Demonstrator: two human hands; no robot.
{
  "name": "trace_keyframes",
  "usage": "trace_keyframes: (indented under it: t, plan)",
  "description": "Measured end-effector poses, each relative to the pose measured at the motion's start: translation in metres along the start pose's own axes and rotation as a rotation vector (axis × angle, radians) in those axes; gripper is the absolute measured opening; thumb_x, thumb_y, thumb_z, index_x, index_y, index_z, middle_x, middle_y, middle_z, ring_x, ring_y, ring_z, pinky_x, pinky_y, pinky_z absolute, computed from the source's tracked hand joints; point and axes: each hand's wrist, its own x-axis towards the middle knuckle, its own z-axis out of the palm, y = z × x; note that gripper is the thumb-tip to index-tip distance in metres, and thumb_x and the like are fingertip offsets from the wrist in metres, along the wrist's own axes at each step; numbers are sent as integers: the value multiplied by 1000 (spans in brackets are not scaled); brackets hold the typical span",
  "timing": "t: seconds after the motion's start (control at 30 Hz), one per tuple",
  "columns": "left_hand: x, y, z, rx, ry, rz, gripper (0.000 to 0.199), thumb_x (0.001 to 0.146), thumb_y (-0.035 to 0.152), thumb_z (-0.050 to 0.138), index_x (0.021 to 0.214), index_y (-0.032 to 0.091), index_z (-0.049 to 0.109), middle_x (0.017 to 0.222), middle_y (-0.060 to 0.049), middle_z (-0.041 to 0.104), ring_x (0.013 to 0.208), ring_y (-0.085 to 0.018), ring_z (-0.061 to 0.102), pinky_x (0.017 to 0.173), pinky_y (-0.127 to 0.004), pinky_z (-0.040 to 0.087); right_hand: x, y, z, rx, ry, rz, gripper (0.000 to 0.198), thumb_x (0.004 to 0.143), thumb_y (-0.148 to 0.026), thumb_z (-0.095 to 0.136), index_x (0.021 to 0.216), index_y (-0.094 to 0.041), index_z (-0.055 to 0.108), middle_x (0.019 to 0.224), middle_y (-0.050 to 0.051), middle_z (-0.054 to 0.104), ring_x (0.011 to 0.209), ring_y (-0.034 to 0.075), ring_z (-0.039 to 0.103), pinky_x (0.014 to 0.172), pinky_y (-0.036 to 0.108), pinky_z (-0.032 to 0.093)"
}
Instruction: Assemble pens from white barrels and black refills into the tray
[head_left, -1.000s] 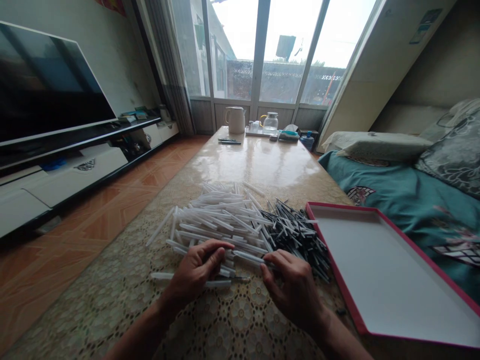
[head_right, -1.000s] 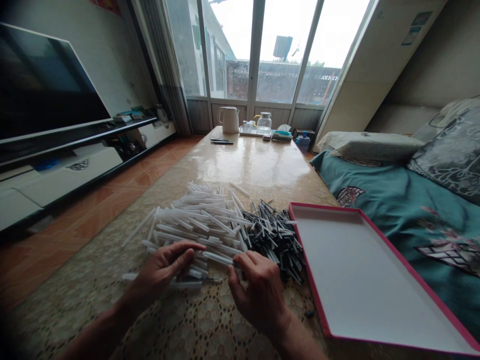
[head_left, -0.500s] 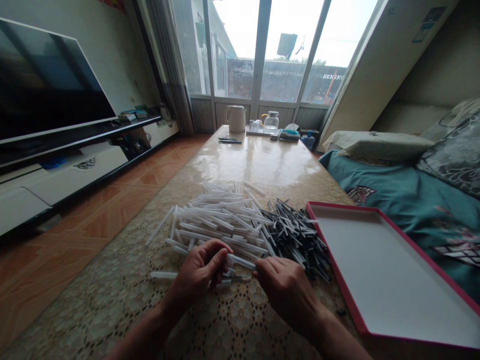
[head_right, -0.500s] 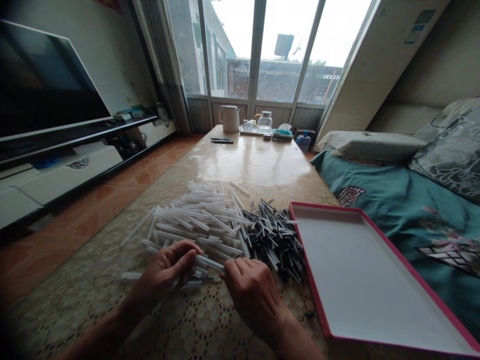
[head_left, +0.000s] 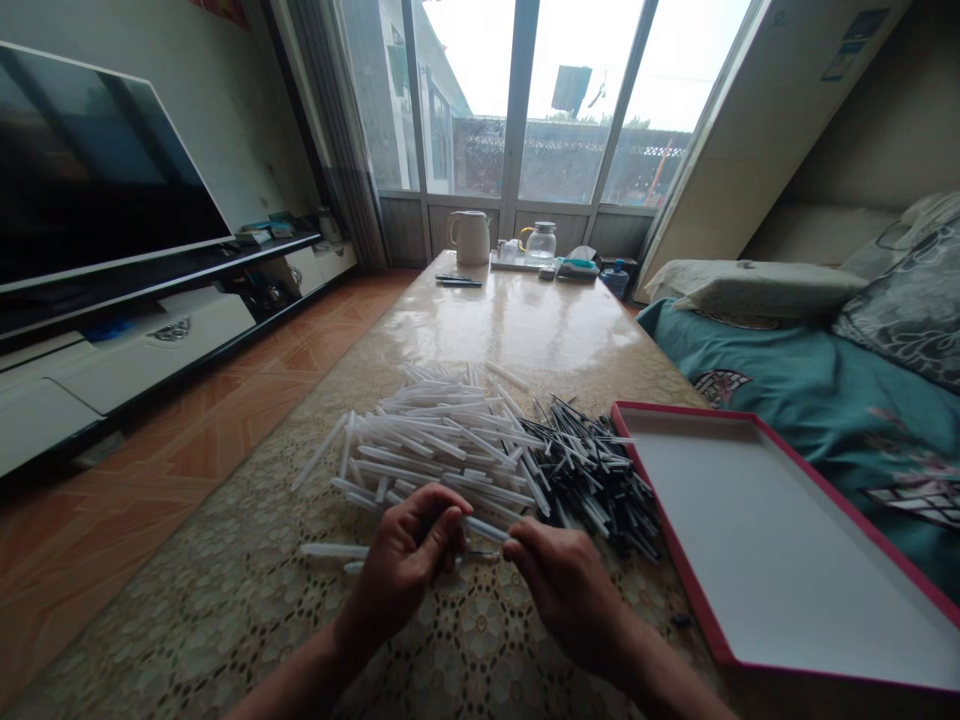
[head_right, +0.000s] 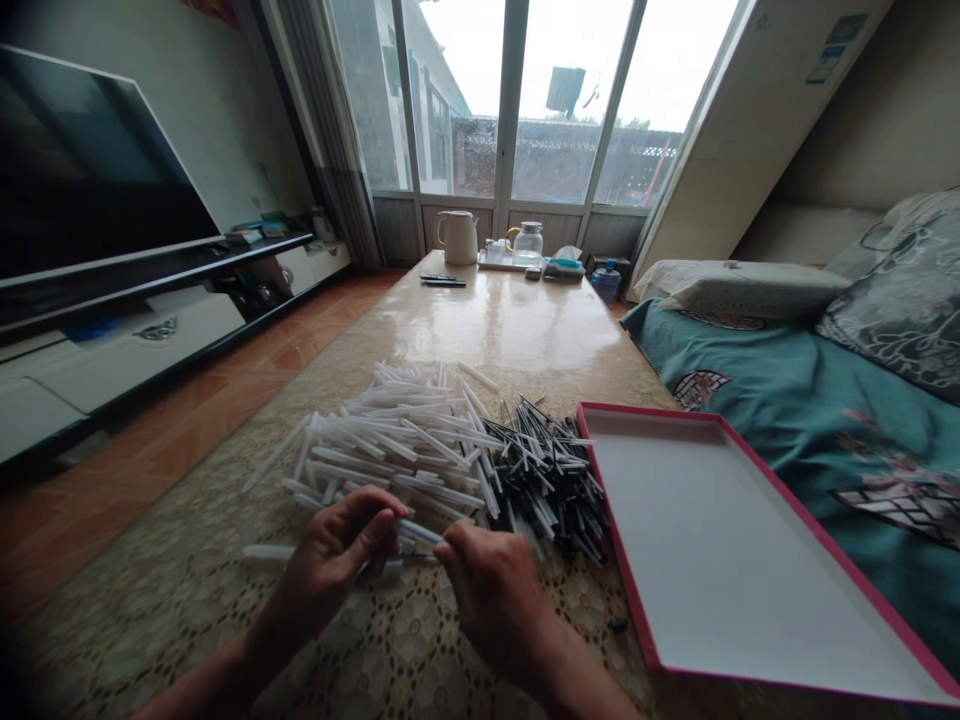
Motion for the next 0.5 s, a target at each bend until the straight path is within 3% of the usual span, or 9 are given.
trace_keyframes:
  t: [0.17, 0.27, 0.37, 0.5]
  plan:
    - [0, -4, 1, 23, -13, 11, 27, 84, 42, 62, 85, 15, 61, 57, 3, 56, 45, -6, 45, 42, -17, 36, 5, 2, -3, 228, -98, 118, 32, 97, -33, 41, 74, -17, 56, 62, -3, 51, 57, 10, 47, 55, 21, 31]
    - [4, -5, 0, 3, -7, 20, 35, 85, 45, 60, 103, 15, 58, 60, 3, 58, 43, -7, 45, 40, -17, 35, 8, 5, -12, 251, -90, 115, 30, 96, -34, 43, 75, -17, 58, 62, -3, 50, 57, 10, 45, 56, 22, 33]
    - [8, -2, -3, 9, 70, 92, 52, 87, 47, 56, 127, 17, 43, 60, 4, 59, 41, -8, 43, 37, -16, 33, 10, 5, -32, 295, 109, 170, 26, 96, -36, 43, 85, -18, 58, 65, -3, 51, 58, 11, 45, 55, 23, 35]
    - [9, 0, -7, 48, 179, 133, 53, 88, 45, 54, 131, 17, 40, 58, 6, 56, 38, -7, 41, 36, -16, 32, 10, 0, -77, 405, 395, 289, 27, 97, -40, 38, 114, -21, 46, 64, -5, 52, 52, 11, 46, 51, 22, 39]
